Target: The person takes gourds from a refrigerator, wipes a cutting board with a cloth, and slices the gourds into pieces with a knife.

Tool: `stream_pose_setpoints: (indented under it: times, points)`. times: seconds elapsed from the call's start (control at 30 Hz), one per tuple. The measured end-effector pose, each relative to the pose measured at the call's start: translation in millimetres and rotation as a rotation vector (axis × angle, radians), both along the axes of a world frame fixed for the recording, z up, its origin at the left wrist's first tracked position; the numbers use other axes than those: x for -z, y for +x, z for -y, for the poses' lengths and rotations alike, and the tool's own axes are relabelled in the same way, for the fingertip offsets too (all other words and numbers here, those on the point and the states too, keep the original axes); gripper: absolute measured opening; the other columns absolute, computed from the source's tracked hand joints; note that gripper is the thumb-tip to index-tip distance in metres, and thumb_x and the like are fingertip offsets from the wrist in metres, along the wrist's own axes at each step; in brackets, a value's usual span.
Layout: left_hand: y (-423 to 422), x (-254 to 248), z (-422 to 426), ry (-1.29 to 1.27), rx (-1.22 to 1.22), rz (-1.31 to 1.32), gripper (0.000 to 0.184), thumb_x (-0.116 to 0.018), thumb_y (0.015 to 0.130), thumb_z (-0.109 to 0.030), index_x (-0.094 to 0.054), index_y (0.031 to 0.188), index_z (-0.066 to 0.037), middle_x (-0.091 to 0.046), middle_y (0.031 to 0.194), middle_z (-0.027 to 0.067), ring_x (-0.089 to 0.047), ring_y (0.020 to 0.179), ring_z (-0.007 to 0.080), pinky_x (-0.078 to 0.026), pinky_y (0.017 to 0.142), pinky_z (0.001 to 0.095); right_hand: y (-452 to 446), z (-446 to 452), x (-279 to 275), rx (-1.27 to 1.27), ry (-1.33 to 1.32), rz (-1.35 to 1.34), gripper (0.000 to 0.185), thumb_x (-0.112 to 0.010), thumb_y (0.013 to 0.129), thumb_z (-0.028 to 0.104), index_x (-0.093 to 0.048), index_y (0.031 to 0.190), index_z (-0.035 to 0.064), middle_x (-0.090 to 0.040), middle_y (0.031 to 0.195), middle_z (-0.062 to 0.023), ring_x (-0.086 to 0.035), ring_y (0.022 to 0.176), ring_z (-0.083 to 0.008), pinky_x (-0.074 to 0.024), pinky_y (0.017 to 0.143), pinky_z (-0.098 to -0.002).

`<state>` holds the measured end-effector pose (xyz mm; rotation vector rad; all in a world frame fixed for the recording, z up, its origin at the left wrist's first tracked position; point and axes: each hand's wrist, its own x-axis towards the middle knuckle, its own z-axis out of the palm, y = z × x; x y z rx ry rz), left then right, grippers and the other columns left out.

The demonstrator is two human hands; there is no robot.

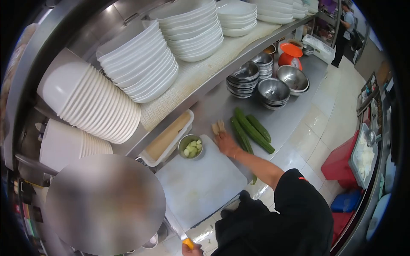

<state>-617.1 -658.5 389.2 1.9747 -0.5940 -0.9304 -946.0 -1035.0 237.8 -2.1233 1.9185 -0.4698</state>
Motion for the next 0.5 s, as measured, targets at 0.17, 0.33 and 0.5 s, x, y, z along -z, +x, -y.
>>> stream_pose_setpoints:
  times: [0.17,0.33,0.5]
  points:
    - [22,38,0,-0.176,0.268,0.318,0.020,-0.062,0.072,0.001,-0.057,0.091,-0.002,-0.052,0.068,0.0030,-0.049,0.057,0.0138,-0.040,0.052,0.0290,8,-81,-30,0.139,0.005,-0.048,0.041,-0.055,0.088,0.002,-0.056,0.129,-0.0003,-0.051,0.139,-0.0227,-0.051,0.129,-0.0348,-0.0480,0.102,-0.0408]
    - [-11,-18,52,-0.151,0.392,0.390,0.026,-0.068,0.067,-0.002,-0.060,0.091,0.000,-0.055,0.077,0.0066,-0.053,0.072,0.0166,-0.045,0.066,0.0322,-16,-129,-76,0.319,0.307,1.398,0.051,-0.056,0.094,0.015,-0.045,0.140,-0.0041,-0.055,0.138,-0.0186,-0.055,0.126,-0.0329,-0.0461,0.106,-0.0444]
    - [-52,-25,115,-0.295,0.559,0.312,0.024,-0.069,0.077,-0.009,-0.054,0.093,0.001,-0.059,0.072,0.0201,-0.058,0.062,0.0327,-0.048,0.061,0.0393,24,-187,-146,0.136,0.545,2.359,0.051,-0.032,0.105,0.032,-0.043,0.145,0.0010,-0.051,0.143,-0.0170,-0.051,0.131,-0.0312,-0.0413,0.111,-0.0450]
